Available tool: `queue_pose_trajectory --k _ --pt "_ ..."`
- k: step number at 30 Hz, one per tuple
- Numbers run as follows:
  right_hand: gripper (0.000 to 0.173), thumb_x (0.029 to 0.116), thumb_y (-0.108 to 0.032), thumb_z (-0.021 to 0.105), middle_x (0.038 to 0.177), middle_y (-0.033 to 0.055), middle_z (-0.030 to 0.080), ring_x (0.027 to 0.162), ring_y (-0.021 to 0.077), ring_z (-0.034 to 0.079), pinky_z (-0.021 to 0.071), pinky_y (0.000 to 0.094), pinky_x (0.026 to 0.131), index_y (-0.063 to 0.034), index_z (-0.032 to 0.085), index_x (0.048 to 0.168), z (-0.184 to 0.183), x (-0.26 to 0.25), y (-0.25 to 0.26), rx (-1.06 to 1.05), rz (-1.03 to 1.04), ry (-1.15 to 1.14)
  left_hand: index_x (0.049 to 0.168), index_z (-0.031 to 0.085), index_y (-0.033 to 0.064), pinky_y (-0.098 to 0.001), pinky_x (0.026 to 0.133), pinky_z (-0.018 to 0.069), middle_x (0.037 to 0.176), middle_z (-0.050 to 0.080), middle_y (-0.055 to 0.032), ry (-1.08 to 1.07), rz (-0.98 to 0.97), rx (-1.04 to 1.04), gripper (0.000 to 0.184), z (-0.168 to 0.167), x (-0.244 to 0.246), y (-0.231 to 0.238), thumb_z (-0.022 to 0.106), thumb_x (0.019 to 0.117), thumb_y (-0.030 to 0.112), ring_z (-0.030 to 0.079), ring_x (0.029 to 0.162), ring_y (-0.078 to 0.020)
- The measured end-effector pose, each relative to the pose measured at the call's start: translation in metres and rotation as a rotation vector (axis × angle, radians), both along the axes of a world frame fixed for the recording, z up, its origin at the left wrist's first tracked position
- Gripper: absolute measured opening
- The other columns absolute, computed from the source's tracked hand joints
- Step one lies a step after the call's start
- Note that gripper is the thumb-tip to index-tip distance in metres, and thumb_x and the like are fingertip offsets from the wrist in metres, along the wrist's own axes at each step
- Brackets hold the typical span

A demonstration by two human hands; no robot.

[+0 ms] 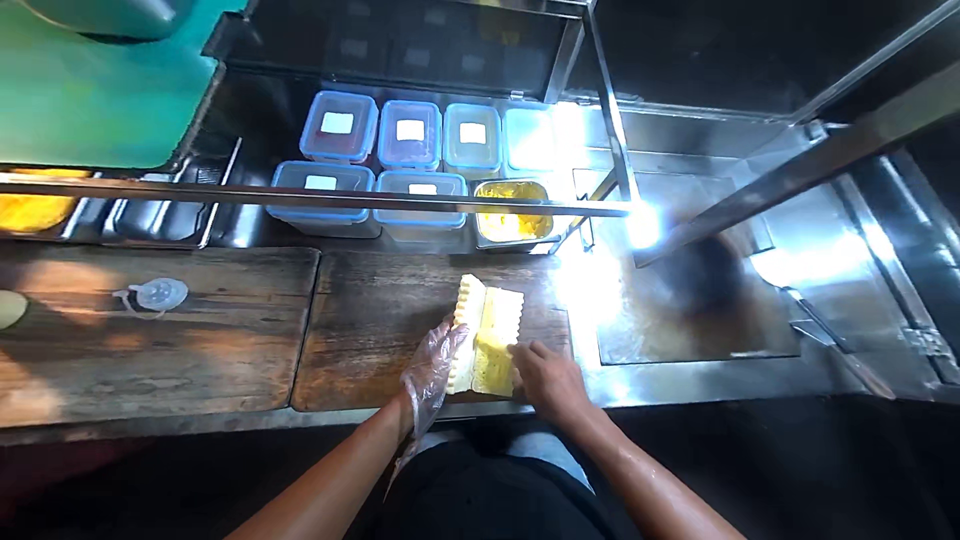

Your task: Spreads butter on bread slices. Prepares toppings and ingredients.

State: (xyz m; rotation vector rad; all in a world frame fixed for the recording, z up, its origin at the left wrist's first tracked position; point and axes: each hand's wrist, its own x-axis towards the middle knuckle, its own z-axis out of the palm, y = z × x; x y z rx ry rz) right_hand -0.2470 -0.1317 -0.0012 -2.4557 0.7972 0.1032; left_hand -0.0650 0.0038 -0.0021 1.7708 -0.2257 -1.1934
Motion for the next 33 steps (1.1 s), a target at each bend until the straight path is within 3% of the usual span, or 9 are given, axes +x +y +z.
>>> queue_pose_trajectory --k 5,7,10,13,16,22,26,29,33 --pt "0.030 0.1044 -0.025 0.054 0.105 0.0106 0.071 0.081 0.0303 0.071 0.0585 0.0556 0.068 -0.0210 0.069 0.130 -0.021 0.021 -0.047 0.021 -0.027 -0.069 0.151 0.049 0.0148 -0.0460 0.113 0.0421 0.151 0.053 -0.0094 -0.165 0.070 0.126 0.058 0.008 -0.021 -0.006 0.055 0.1031 0.048 0.050 0.138 -0.0218" --pt "0.029 0.1066 -0.026 0.051 0.108 0.0080 0.073 0.091 0.0261 0.072 0.0589 0.0533 0.082 -0.0191 0.067 0.130 -0.011 0.015 -0.047 0.360 -0.028 0.001 0.151 0.049 0.0132 -0.0462 0.114 0.0409 0.151 0.053 -0.0106 -0.217 0.062 0.134 0.057 0.008 -0.024 -0.010 0.054 0.1043 0.046 0.050 0.139 -0.0225" --pt "0.029 0.1078 -0.027 0.052 0.087 0.0088 0.066 0.067 0.0160 0.057 0.0503 0.0353 0.062 -0.0063 0.067 0.123 -0.018 0.010 -0.052 0.920 -0.351 -0.167 0.150 0.050 0.0127 -0.0459 0.113 0.0408 0.149 0.054 -0.0110 -0.250 0.079 0.107 0.053 0.012 -0.034 -0.012 0.055 0.1049 0.041 0.051 0.136 -0.0228" --pt "0.028 0.1076 -0.022 0.050 0.104 0.0103 0.071 0.087 0.0249 0.069 0.0573 0.0489 0.077 -0.0114 0.068 0.126 -0.013 0.022 -0.076 0.548 -0.264 -0.073 0.148 0.053 0.0159 -0.0477 0.110 0.0444 0.145 0.057 -0.0099 -0.254 0.094 0.106 0.051 0.021 -0.041 -0.015 0.054 0.1049 0.043 0.054 0.132 -0.0235" --pt "0.025 0.0961 -0.017 0.062 0.108 0.0151 0.069 0.083 0.0363 0.070 0.0569 0.0568 0.063 -0.0171 0.071 0.120 0.011 -0.006 -0.051 -0.056 0.131 0.025 0.148 0.053 0.0179 -0.0481 0.108 0.0451 0.145 0.058 -0.0087 -0.277 0.086 0.123 0.051 0.026 -0.048 -0.014 0.054 0.1044 0.045 0.055 0.132 -0.0231" --pt "0.024 0.0995 -0.020 0.061 0.107 0.0142 0.068 0.075 0.0359 0.068 0.0549 0.0567 0.058 -0.0201 0.069 0.122 0.018 0.001 -0.058 -0.017 0.086 -0.018 0.142 0.057 0.0150 -0.0426 0.101 0.0500 0.133 0.065 -0.0088 -0.311 0.100 0.101 0.045 0.022 -0.052 -0.022 0.056 0.1048 0.040 0.062 0.119 -0.0191" --pt "0.025 0.1058 -0.028 0.054 0.097 0.0101 0.073 0.083 0.0278 0.071 0.0584 0.0540 0.072 -0.0176 0.070 0.121 0.001 0.016 -0.059 0.465 -0.027 0.023 0.143 0.057 0.0142 -0.0418 0.103 0.0494 0.134 0.065 -0.0090 -0.295 0.077 0.091 0.047 0.018 -0.044 -0.023 0.057 0.1037 0.040 0.061 0.120 -0.0184" --pt "0.027 0.1078 -0.027 0.052 0.075 0.0041 0.062 0.048 0.0083 0.042 0.0361 0.0251 0.045 -0.0110 0.065 0.125 -0.004 0.021 -0.072 1.118 -0.493 -0.118 0.145 0.055 0.0135 -0.0403 0.104 0.0490 0.135 0.064 -0.0093 -0.258 0.091 0.074 0.047 0.017 -0.044 -0.021 0.057 0.1045 0.037 0.061 0.121 -0.0174" --pt "0.026 0.1071 -0.034 0.052 0.070 -0.0002 0.054 0.044 0.0038 0.034 0.0291 0.0192 0.041 -0.0185 0.061 0.126 -0.008 0.019 -0.079 1.315 -0.796 -0.245 0.146 0.054 0.0126 -0.0387 0.104 0.0489 0.136 0.064 -0.0092 -0.243 0.079 0.064 0.049 0.016 -0.041 -0.020 0.057 0.1035 0.037 0.061 0.122 -0.0165"
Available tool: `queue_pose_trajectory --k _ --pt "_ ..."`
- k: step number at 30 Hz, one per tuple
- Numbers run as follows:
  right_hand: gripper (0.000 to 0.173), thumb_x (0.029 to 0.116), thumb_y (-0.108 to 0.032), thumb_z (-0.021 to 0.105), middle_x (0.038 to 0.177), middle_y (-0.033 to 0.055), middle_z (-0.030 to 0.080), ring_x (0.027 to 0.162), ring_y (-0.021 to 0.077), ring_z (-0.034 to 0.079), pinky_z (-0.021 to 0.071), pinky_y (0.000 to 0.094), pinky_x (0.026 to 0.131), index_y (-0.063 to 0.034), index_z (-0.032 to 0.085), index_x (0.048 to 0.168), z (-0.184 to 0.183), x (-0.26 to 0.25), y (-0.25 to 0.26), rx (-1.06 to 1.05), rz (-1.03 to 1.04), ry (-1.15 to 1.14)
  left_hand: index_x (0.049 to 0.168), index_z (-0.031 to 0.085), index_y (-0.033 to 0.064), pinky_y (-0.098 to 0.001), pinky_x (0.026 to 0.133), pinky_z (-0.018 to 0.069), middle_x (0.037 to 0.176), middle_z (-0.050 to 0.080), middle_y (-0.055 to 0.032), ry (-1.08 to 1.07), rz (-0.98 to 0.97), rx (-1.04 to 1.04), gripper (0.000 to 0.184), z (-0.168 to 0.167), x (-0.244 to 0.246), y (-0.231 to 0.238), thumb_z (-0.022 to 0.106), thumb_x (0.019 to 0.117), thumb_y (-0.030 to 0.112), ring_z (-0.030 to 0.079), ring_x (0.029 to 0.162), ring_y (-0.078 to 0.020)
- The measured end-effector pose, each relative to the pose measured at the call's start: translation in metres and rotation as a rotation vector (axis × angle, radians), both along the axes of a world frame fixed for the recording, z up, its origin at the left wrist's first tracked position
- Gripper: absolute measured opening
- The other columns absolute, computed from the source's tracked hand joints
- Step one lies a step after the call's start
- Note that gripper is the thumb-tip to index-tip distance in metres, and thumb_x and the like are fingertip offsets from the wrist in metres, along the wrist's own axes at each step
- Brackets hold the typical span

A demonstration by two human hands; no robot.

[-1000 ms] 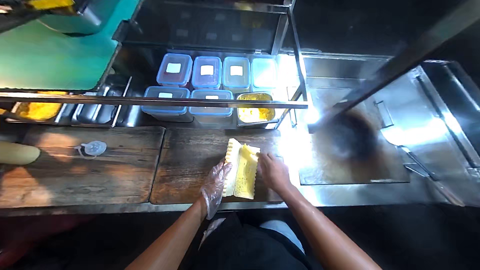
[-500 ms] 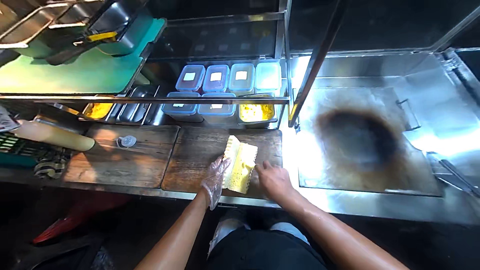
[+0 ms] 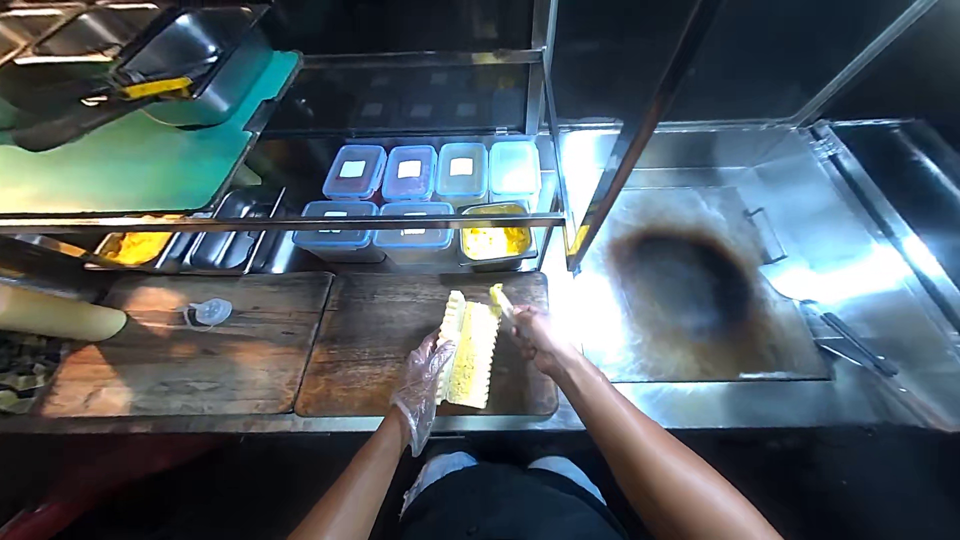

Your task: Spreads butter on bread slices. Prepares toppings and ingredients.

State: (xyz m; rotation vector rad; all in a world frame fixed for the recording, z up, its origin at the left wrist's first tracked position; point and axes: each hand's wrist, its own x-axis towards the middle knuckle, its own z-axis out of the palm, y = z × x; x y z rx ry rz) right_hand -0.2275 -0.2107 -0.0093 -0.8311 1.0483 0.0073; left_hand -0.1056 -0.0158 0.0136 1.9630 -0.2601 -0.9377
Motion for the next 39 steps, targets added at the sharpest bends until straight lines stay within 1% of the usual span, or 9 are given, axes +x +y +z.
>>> queue_pose_trajectory --k 5,7,10,16,20,23,28,34,39 --pt "0.027 0.1093 -0.029 0.050 0.079 0.0044 0.061 0.058 0.0127 0.050 0.0433 0.0302 0.053 -0.0138 0.065 0.125 0.000 -0.011 0.007 -0.468 0.211 0.207 0.147 0.053 0.0105 -0.0385 0.106 0.0478 0.138 0.062 -0.0115 0.051 -0.014 -0.020 0.049 0.000 0.007 0.001 0.057 0.1039 0.034 0.060 0.124 -0.0179" --pt "0.028 0.1075 -0.026 0.050 0.101 0.0104 0.072 0.085 0.0275 0.071 0.0587 0.0519 0.073 -0.0173 0.067 0.128 0.015 -0.008 0.010 -0.929 0.524 0.373 0.147 0.053 0.0115 -0.0388 0.105 0.0482 0.138 0.062 -0.0107 0.074 -0.028 -0.021 0.049 -0.001 0.010 0.002 0.056 0.1041 0.036 0.060 0.124 -0.0170" --pt "0.030 0.1007 -0.020 0.054 0.109 0.0147 0.068 0.088 0.0356 0.070 0.0579 0.0556 0.068 -0.0200 0.067 0.128 0.032 -0.022 0.046 -1.335 0.957 0.453 0.147 0.053 0.0126 -0.0397 0.104 0.0485 0.136 0.063 -0.0104 0.104 -0.069 -0.023 0.049 -0.001 0.016 0.005 0.055 0.1041 0.038 0.060 0.123 -0.0171" --pt "0.032 0.1070 -0.028 0.047 0.114 0.0099 0.071 0.097 0.0320 0.071 0.0573 0.0584 0.080 -0.0221 0.068 0.130 0.058 -0.007 0.058 -1.064 0.906 0.477 0.144 0.056 0.0137 -0.0410 0.104 0.0497 0.134 0.065 -0.0081 0.188 -0.077 -0.075 0.045 -0.006 0.029 0.009 0.057 0.1045 0.035 0.061 0.121 -0.0168" --pt "0.028 0.1046 -0.026 0.051 0.104 0.0111 0.070 0.082 0.0318 0.071 0.0582 0.0554 0.067 -0.0202 0.068 0.126 0.025 -0.003 0.060 -1.250 0.870 0.467 0.144 0.056 0.0184 -0.0409 0.101 0.0518 0.132 0.066 -0.0050 0.207 -0.092 -0.080 0.046 -0.009 0.032 0.013 0.060 0.1024 0.040 0.063 0.118 -0.0155" --pt "0.035 0.1077 -0.031 0.045 0.106 0.0051 0.073 0.092 0.0210 0.071 0.0579 0.0464 0.083 -0.0177 0.068 0.130 0.041 -0.018 0.081 -0.858 0.851 0.351 0.145 0.055 0.0202 -0.0444 0.103 0.0504 0.133 0.066 -0.0057 0.192 -0.148 -0.065 0.048 -0.010 0.037 0.014 0.059 0.1023 0.042 0.063 0.120 -0.0178" --pt "0.027 0.1086 -0.031 0.050 0.073 0.0011 0.059 0.044 0.0047 0.037 0.0326 0.0206 0.041 -0.0131 0.063 0.124 0.017 -0.009 0.052 -0.176 0.013 0.199 0.144 0.056 0.0209 -0.0430 0.098 0.0533 0.128 0.068 -0.0056 0.208 -0.130 -0.078 0.046 -0.009 0.032 0.013 0.059 0.1031 0.041 0.065 0.113 -0.0171" --pt "0.027 0.1093 -0.028 0.050 0.075 0.0050 0.062 0.051 0.0108 0.046 0.0396 0.0269 0.047 -0.0112 0.067 0.124 0.015 -0.027 0.049 -0.413 0.172 0.254 0.145 0.055 0.0206 -0.0424 0.101 0.0516 0.132 0.066 -0.0054 0.218 -0.121 -0.066 0.048 -0.005 0.031 0.012 0.058 0.1028 0.042 0.064 0.117 -0.0165" --pt "0.027 0.1081 -0.026 0.052 0.098 0.0117 0.073 0.082 0.0285 0.071 0.0587 0.0550 0.072 -0.0133 0.068 0.126 0.032 -0.011 0.036 -1.042 0.397 0.352 0.146 0.054 0.0201 -0.0410 0.101 0.0523 0.133 0.066 -0.0051 0.209 -0.100 -0.083 0.049 -0.008 0.028 0.011 0.060 0.1019 0.042 0.064 0.118 -0.0155"
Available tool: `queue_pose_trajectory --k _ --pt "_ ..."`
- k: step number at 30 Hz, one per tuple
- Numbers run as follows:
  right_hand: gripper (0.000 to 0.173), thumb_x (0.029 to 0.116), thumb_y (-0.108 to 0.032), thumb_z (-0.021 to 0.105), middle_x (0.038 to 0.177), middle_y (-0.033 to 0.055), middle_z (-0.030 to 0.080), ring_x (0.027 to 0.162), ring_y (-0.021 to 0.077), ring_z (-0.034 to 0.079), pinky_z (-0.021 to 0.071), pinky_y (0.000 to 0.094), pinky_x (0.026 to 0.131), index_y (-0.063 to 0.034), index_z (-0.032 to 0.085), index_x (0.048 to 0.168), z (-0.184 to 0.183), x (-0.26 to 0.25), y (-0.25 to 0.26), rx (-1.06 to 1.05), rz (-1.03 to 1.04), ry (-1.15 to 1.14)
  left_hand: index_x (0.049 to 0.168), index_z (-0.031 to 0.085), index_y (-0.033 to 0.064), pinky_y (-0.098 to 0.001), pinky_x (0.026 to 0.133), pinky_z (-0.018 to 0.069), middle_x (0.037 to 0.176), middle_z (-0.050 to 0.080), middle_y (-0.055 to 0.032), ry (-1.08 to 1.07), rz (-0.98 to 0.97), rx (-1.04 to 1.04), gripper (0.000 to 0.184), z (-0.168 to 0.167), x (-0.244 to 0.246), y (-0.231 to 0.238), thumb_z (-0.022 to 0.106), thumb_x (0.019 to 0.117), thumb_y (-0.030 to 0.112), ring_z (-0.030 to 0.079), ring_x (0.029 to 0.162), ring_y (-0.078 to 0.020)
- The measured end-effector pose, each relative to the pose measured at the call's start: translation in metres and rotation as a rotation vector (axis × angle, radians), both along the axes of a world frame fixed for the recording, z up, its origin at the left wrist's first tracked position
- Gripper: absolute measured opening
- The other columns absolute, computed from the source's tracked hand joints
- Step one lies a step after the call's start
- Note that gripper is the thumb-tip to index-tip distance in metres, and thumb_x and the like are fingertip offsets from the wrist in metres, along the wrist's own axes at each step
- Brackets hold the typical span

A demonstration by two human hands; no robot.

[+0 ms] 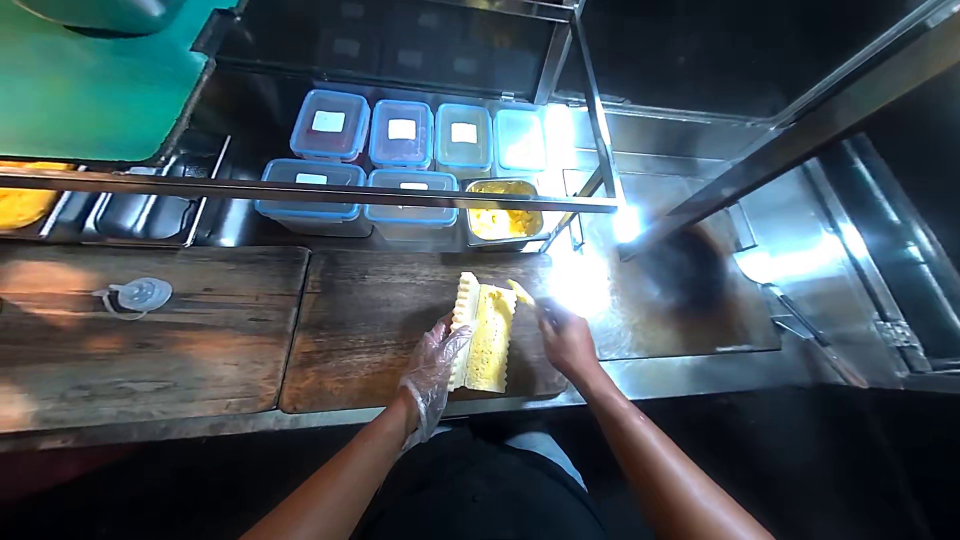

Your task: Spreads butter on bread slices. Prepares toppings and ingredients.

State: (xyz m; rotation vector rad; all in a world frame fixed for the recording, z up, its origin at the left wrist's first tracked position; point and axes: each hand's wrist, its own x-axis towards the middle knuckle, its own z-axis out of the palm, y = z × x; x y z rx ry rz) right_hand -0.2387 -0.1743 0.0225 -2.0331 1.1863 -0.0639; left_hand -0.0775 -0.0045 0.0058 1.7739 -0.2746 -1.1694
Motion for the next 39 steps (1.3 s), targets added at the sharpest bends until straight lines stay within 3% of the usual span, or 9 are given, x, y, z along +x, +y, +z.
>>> queue_pose_trajectory --k 4,7,10,14,17,22,28,35,39 --pt "0.026 0.1038 -0.023 0.055 0.096 0.0115 0.068 0.073 0.0313 0.068 0.0565 0.0536 0.059 -0.0206 0.070 0.124 -0.019 0.010 0.008 -0.310 0.351 0.138 0.145 0.055 0.0214 -0.0425 0.103 0.0505 0.136 0.064 -0.0043 -0.031 -0.023 0.024 0.050 0.001 0.000 -0.003 0.059 0.1018 0.045 0.061 0.122 -0.0158" --pt "0.031 0.1058 -0.028 0.046 0.105 0.0092 0.071 0.086 0.0296 0.071 0.0579 0.0540 0.072 -0.0201 0.069 0.126 0.001 -0.015 0.034 -0.072 0.502 0.263 0.145 0.055 0.0192 -0.0425 0.102 0.0509 0.134 0.065 -0.0061 -0.024 -0.019 0.037 0.049 0.002 0.003 -0.003 0.060 0.1019 0.043 0.062 0.120 -0.0166" --pt "0.035 0.1085 -0.035 0.044 0.113 0.0074 0.073 0.103 0.0266 0.071 0.0557 0.0550 0.090 -0.0192 0.069 0.128 0.027 -0.013 0.037 0.210 0.446 0.274 0.146 0.054 0.0187 -0.0431 0.103 0.0503 0.136 0.064 -0.0062 -0.022 -0.003 0.042 0.050 0.001 0.001 0.001 0.058 0.1030 0.043 0.061 0.121 -0.0172" --pt "0.028 0.1078 -0.030 0.051 0.103 0.0121 0.073 0.088 0.0337 0.072 0.0580 0.0600 0.073 -0.0196 0.067 0.128 0.007 0.010 0.005 -0.014 0.235 0.204 0.144 0.056 0.0186 -0.0402 0.097 0.0538 0.129 0.067 -0.0062 -0.018 0.034 0.026 0.049 -0.002 -0.004 0.001 0.058 0.1025 0.044 0.065 0.113 -0.0157" --pt "0.028 0.1036 -0.025 0.051 0.105 0.0136 0.071 0.084 0.0354 0.071 0.0574 0.0570 0.067 -0.0166 0.067 0.125 0.013 -0.013 0.035 -0.149 0.451 0.311 0.142 0.057 0.0170 -0.0398 0.097 0.0530 0.127 0.068 -0.0065 -0.062 -0.018 0.029 0.046 0.000 0.001 -0.002 0.058 0.1027 0.041 0.065 0.112 -0.0154" --pt "0.032 0.1078 -0.033 0.045 0.108 0.0091 0.073 0.100 0.0294 0.071 0.0560 0.0576 0.085 -0.0171 0.069 0.122 0.028 -0.025 0.054 0.194 0.375 0.278 0.146 0.054 0.0200 -0.0439 0.102 0.0507 0.138 0.063 -0.0066 -0.008 0.031 0.067 0.051 -0.004 -0.002 0.003 0.056 0.1029 0.047 0.061 0.122 -0.0182" --pt "0.028 0.1046 -0.023 0.044 0.101 0.0118 0.070 0.075 0.0316 0.071 0.0570 0.0520 0.059 -0.0166 0.068 0.117 -0.002 -0.044 0.090 -0.121 0.506 0.139 0.145 0.055 0.0208 -0.0435 0.094 0.0556 0.130 0.066 -0.0075 0.082 0.125 0.036 0.054 -0.016 0.000 0.010 0.057 0.1008 0.051 0.066 0.113 -0.0200" --pt "0.029 0.1020 -0.018 0.047 0.105 0.0138 0.069 0.090 0.0341 0.071 0.0570 0.0542 0.067 -0.0175 0.067 0.123 -0.014 -0.040 0.083 -0.089 0.537 0.027 0.133 0.062 0.0147 -0.0418 0.081 0.0606 0.112 0.072 -0.0089 0.211 0.236 -0.057 0.044 -0.006 0.006 0.010 0.048 0.1057 0.046 0.071 0.097 -0.0197" --pt "0.032 0.1050 -0.023 0.048 0.113 0.0085 0.073 0.100 0.0270 0.072 0.0595 0.0534 0.083 -0.0167 0.070 0.126 -0.002 -0.094 0.062 0.049 0.260 -0.089 0.149 0.052 0.0168 -0.0477 0.107 0.0478 0.142 0.060 -0.0098 -0.283 -0.076 0.178 0.050 0.013 -0.009 -0.010 0.045 0.1086 0.045 0.059 0.128 -0.0229"
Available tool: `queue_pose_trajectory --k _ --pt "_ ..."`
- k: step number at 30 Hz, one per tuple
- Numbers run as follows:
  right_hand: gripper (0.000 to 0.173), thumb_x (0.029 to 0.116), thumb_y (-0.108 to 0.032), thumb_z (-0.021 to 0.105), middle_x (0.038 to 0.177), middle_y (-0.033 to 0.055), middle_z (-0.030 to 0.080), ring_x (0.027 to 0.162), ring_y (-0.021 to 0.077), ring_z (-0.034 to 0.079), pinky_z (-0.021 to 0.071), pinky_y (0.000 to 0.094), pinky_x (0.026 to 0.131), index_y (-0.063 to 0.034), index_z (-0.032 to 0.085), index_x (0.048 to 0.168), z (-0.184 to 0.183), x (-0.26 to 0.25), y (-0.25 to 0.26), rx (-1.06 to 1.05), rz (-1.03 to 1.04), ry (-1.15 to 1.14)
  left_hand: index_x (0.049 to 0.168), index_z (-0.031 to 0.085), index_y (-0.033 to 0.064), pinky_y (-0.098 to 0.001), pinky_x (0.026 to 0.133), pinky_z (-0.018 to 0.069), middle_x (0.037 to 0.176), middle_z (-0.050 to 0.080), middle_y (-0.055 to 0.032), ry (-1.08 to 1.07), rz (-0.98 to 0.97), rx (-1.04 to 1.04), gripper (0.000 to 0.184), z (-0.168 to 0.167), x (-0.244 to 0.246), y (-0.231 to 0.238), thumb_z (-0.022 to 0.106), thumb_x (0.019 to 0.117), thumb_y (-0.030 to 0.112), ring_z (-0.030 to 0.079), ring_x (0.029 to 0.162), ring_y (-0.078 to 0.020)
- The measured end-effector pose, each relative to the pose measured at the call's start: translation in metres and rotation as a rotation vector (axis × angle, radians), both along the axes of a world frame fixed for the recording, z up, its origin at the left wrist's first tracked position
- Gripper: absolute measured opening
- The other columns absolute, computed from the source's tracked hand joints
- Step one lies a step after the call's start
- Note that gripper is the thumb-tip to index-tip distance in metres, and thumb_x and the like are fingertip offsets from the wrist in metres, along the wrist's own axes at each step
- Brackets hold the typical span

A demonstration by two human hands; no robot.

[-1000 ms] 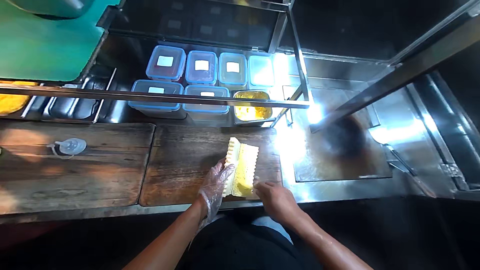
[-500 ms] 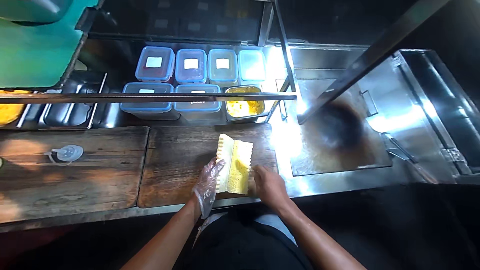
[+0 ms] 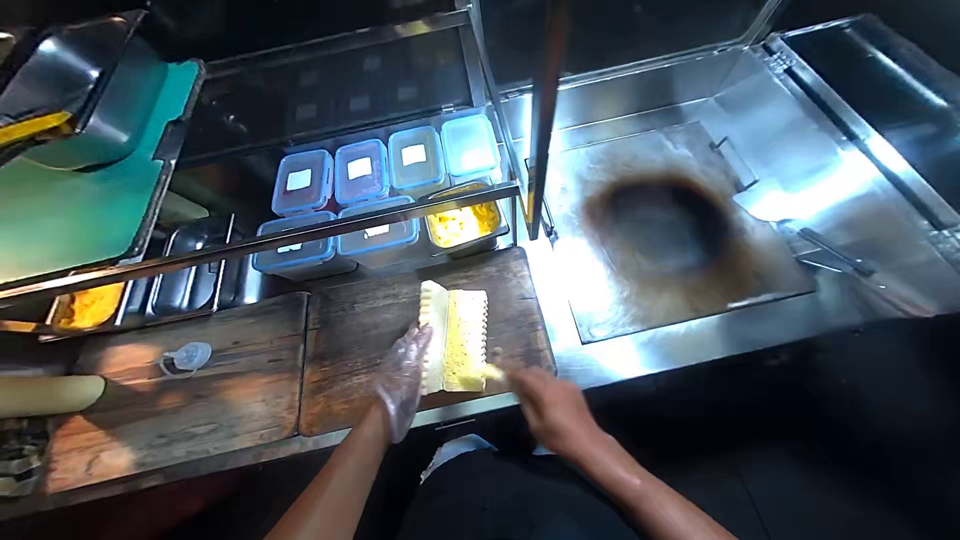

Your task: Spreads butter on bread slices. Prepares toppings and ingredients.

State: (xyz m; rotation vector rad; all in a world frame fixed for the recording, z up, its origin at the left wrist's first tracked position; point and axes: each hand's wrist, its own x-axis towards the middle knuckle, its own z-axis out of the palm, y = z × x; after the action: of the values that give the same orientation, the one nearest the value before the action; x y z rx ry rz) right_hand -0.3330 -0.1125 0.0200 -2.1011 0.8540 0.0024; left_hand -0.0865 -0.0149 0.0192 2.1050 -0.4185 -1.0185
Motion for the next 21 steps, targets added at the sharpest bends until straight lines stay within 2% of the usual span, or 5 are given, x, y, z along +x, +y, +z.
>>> queue_pose_trajectory --k 6,10,12,15,21 --pt "0.027 0.1064 -0.030 0.052 0.096 -0.0028 0.074 0.085 0.0088 0.071 0.0609 0.0350 0.082 -0.0199 0.072 0.123 -0.040 -0.060 -0.056 0.174 -0.515 -0.219 0.164 0.023 0.0111 -0.0636 0.125 0.0110 0.171 0.015 -0.0160 -0.832 -0.559 0.409 0.095 -0.030 -0.058 -0.069 0.034 0.0956 0.077 0.011 0.158 -0.0352" --pt "0.029 0.1061 -0.026 0.053 0.100 -0.0015 0.075 0.089 0.0083 0.071 0.0609 0.0305 0.084 -0.0152 0.072 0.124 -0.052 -0.085 -0.065 0.204 -0.498 -0.328 0.164 0.022 0.0074 -0.0577 0.126 0.0161 0.171 0.018 -0.0130 -0.676 -0.536 0.446 0.076 -0.027 -0.024 -0.057 0.044 0.1056 0.051 0.017 0.158 -0.0316" --pt "0.028 0.1049 -0.023 0.053 0.095 -0.0005 0.074 0.082 0.0092 0.070 0.0599 0.0303 0.077 -0.0135 0.073 0.122 -0.057 -0.092 -0.067 0.219 -0.574 -0.339 0.157 0.040 0.0109 -0.0558 0.119 0.0345 0.156 0.047 -0.0158 -0.396 -0.331 0.394 0.059 -0.010 0.011 -0.036 0.046 0.1084 0.043 0.045 0.144 -0.0333" --pt "0.026 0.1048 -0.022 0.055 0.085 -0.0003 0.071 0.068 0.0091 0.063 0.0542 0.0265 0.063 -0.0118 0.073 0.120 -0.058 -0.087 -0.069 0.228 -0.629 -0.358 0.148 0.052 0.0141 -0.0538 0.111 0.0436 0.143 0.059 -0.0149 -0.054 -0.003 0.194 0.051 -0.008 0.050 -0.001 0.047 0.1080 0.044 0.056 0.132 -0.0298" --pt "0.027 0.1054 -0.021 0.054 0.093 0.0007 0.074 0.082 0.0106 0.070 0.0608 0.0303 0.078 -0.0104 0.072 0.122 -0.040 -0.027 -0.064 0.209 -0.406 -0.393 0.166 0.001 0.0325 -0.0671 0.097 0.0510 0.166 0.027 -0.0196 -0.394 -0.206 0.495 0.131 -0.018 0.025 -0.032 0.084 0.0710 0.066 0.057 0.127 -0.0458"
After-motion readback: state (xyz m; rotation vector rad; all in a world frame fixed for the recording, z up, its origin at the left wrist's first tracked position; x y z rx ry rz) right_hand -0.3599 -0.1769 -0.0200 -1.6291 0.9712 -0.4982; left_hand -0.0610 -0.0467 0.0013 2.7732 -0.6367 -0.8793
